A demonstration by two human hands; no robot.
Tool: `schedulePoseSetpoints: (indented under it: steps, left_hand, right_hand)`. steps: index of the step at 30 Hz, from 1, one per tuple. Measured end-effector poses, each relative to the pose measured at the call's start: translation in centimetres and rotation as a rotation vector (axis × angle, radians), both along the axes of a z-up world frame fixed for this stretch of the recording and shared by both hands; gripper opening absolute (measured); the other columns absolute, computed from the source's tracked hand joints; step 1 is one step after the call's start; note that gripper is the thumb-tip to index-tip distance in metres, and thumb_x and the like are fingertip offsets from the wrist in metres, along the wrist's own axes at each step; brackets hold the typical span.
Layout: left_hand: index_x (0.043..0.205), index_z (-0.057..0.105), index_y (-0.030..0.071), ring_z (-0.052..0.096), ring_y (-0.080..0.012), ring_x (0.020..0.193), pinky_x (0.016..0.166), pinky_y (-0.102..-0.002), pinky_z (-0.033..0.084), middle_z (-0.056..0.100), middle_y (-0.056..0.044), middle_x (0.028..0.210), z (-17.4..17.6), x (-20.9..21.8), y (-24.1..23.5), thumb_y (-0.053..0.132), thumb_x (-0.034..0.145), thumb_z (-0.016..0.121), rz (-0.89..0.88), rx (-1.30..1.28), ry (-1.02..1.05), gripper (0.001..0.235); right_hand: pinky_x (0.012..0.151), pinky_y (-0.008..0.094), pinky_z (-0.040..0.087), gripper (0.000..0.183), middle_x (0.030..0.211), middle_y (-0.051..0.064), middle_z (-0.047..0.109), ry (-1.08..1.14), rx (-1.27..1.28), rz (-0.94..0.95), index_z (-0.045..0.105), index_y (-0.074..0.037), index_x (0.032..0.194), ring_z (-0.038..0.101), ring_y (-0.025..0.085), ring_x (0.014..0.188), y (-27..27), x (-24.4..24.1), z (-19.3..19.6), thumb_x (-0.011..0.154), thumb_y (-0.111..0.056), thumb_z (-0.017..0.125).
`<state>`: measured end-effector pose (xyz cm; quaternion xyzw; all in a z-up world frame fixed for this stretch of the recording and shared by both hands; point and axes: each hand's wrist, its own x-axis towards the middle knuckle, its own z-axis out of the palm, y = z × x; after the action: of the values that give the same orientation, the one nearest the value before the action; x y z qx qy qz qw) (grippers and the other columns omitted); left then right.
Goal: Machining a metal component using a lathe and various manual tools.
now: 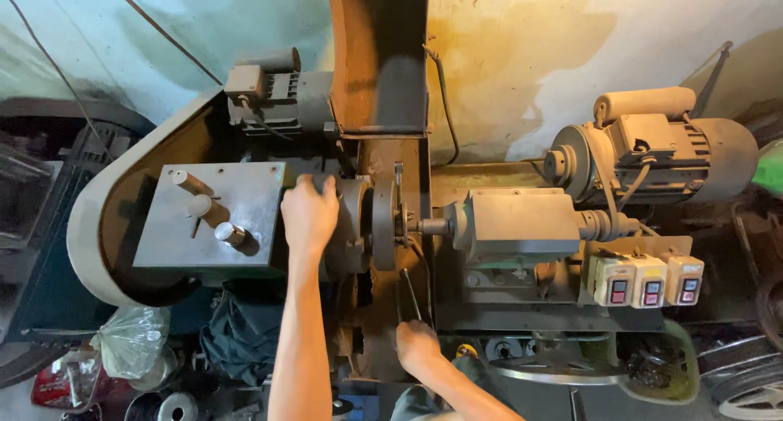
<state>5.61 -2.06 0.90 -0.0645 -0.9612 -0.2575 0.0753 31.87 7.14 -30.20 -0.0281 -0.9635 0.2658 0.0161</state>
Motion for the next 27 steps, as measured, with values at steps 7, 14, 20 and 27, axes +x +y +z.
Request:
schedulePoseSetpoints:
  steps: [7, 14, 20, 27]
  left_hand:
    - [0.145, 0.049, -0.002, 0.069, -0.0413, 0.106, 0.087, -0.042, 0.055, 0.065, -0.025, 0.132, -9.2, 10.6, -2.7, 0.007, 0.098, 0.068, 0.006, 0.414, 0.477, 0.052]
    - [0.139, 0.046, -0.009, 0.056, -0.0451, 0.121, 0.11, -0.05, 0.045, 0.054, -0.029, 0.136, -11.4, 14.6, -3.3, -0.011, 0.087, 0.057, 0.064, 0.387, 0.564, 0.054]
    - [0.123, 0.062, 0.0, 0.063, -0.0373, 0.117, 0.096, -0.045, 0.052, 0.064, -0.019, 0.13, 1.3, -0.1, 1.3, 0.024, 0.098, 0.065, -0.182, 0.223, 0.361, 0.035]
    - [0.091, 0.066, -0.005, 0.068, -0.0474, 0.072, 0.067, -0.054, 0.056, 0.07, -0.027, 0.082, -0.6, 0.5, 0.3, 0.046, 0.099, 0.064, 0.062, -0.169, -0.007, 0.052]
  right_hand:
    - [0.068, 0.055, 0.054, 0.034, 0.085, 0.023, 0.07, -0.487, -0.066, -0.121, 0.056, -0.004, 0.109, 0.068, 0.047, 0.076, 4.2, -0.1, 14.8, 0.086, -0.029, 0.063]
    - [0.066, 0.024, 0.06, 0.028, 0.088, 0.001, 0.084, 0.025, -0.564, -0.287, 0.077, -0.011, 0.101, 0.077, 0.013, 0.071, 6.0, 1.7, 22.2, 0.074, -0.006, 0.076]
    - [0.065, 0.039, 0.057, 0.011, 0.093, 0.008, 0.071, 0.08, -0.331, -0.12, 0.074, -0.006, 0.085, 0.069, 0.031, 0.071, 5.7, -0.6, 13.7, 0.085, -0.016, 0.073]
    - [0.06, 0.024, 0.062, 0.016, 0.089, 0.007, 0.08, 0.008, -0.859, -0.108, 0.068, -0.005, 0.102, 0.072, 0.012, 0.067, 8.1, -0.8, 24.7, 0.088, 0.001, 0.068]
